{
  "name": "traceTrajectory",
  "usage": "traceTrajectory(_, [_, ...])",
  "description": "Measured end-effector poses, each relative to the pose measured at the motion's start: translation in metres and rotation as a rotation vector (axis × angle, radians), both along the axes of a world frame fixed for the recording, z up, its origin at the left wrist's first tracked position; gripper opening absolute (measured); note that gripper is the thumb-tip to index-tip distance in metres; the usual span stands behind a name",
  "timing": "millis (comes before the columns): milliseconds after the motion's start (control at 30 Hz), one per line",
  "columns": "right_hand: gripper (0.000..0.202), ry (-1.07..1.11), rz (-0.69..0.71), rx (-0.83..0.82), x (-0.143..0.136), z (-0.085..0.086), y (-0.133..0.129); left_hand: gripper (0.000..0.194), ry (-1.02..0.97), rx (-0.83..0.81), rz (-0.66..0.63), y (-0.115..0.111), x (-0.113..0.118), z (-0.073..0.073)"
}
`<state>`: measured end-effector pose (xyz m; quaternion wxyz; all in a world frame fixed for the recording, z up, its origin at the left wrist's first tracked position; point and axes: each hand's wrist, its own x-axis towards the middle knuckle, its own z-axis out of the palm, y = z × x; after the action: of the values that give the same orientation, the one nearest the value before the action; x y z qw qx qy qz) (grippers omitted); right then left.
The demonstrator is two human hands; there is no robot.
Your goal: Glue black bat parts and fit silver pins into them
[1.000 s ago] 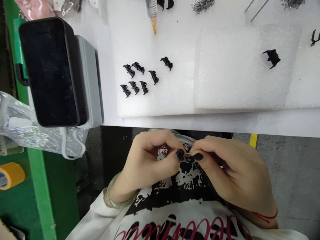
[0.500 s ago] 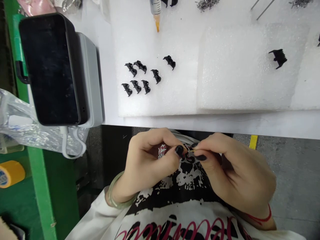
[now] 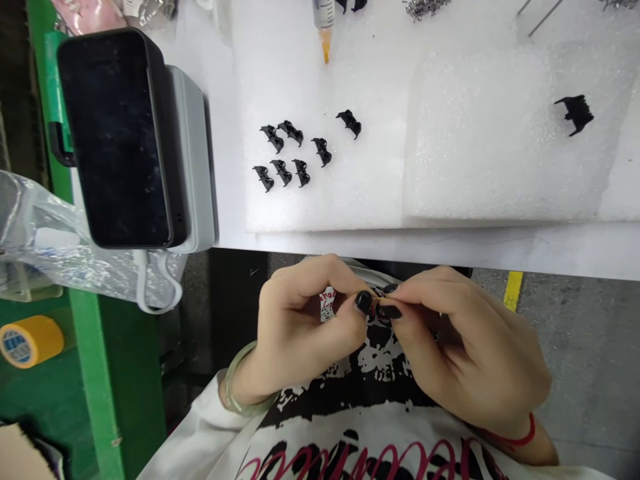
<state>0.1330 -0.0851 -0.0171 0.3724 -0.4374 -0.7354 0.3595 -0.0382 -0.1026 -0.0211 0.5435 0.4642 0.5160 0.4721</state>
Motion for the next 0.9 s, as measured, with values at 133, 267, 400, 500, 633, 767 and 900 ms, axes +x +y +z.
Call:
traceTrajectory(133, [0.014,-0.033,-0.011,0.044,-0.0005,0.0011,-0.0009,0.018,0.032,-0.007,0.004,-0.0001,0.0000,-0.0010])
traceTrajectory(267, [0.010,-0.133,0.000,0.129,-0.0008,0.0050,-0.0008,0.020,0.056,-0.029,0.018,-0.0019,-0.0004,-0.0017])
traceTrajectory(400, [0.010,-0.199,0.024,0.182,0.0001,0.0080,0.0014,0.020,0.076,-0.063,0.034,-0.0037,-0.0006,-0.0019])
traceTrajectory(500, [0.012,-0.203,0.048,0.199,0.0015,0.0075,0.0031,0.020,0.078,-0.076,0.035,-0.0040,-0.0007,-0.0019])
traceTrajectory(633, [0.018,-0.208,0.065,0.193,0.0033,0.0060,0.0021,0.021,0.074,-0.085,0.020,-0.0035,-0.0015,-0.0022])
traceTrajectory(767, [0.016,-0.214,0.018,0.233,0.0034,0.0067,0.0013,0.020,0.055,-0.095,0.008,-0.0041,-0.0030,-0.0024])
traceTrajectory(900, [0.017,-0.172,0.002,0.209,0.0012,0.0077,0.0032,0.019,0.009,-0.098,-0.011,-0.0053,-0.0044,-0.0031])
